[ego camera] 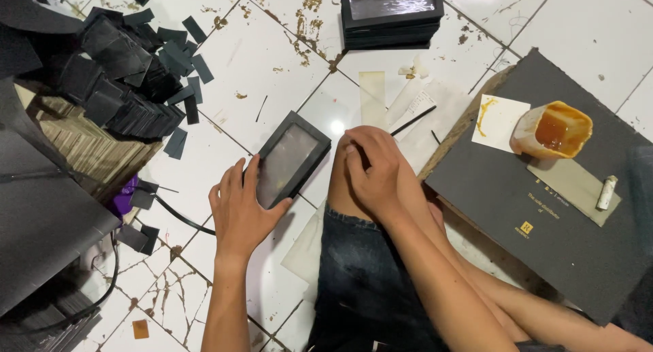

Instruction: The person sits cross-legged on the floor and assembles rectangular frames by applying a brown adhesive to the edges of a black frame using a small white stick. They then place a clear plastic sheet over the adhesive and press it down to secure it. The person repeats this process with multiple frames, stacking the completed ones to the side.

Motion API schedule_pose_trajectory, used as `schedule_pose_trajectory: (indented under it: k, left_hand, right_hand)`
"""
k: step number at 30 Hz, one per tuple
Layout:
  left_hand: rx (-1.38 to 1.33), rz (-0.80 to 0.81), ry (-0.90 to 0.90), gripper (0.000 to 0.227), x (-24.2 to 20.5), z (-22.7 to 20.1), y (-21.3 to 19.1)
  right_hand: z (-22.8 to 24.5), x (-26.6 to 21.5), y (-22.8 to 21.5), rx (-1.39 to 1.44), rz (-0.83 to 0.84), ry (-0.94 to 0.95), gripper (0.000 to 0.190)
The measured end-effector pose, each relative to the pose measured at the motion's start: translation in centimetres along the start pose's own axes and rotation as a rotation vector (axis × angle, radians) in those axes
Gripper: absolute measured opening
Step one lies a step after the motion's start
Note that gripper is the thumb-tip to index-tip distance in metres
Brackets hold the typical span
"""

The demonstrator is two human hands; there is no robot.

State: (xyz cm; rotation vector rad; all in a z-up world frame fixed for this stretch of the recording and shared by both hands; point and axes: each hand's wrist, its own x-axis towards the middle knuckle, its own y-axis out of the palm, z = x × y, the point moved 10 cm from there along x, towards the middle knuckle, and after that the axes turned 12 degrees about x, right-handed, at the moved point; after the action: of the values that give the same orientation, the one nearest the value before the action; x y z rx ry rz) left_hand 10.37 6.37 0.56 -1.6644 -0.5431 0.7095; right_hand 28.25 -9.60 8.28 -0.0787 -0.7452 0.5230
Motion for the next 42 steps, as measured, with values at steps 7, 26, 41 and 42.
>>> schedule_pose_trajectory:
  k: [7, 26, 41, 42]
  left_hand:
    - [0.007, -0.031, 0.055, 0.101, 2.9, -3.8, -0.6]
    - [-0.792, -0.046, 0.878, 0.008, -8.6, -30.5, 1.0]
    - [-0.463, 0.322, 1.096, 0.03, -16.8, -42.4, 11.7]
    - [-0.477, 0.281, 1.172, 0.042, -17.8, -43.4, 11.1]
  right_hand:
    - [-1.2, -5.7, -3.7, -0.047, 0.017, 0.011, 0.019]
    - [0.6, -20.3, -23.0, 0.059, 0.032, 0.597, 0.032]
    - [-9.3, -34.8, -58.2, -0.94, -0.386, 1.262, 0.035]
    - [-11.1, -35.3, -58.7, -0.934, -0.32, 1.416, 0.041]
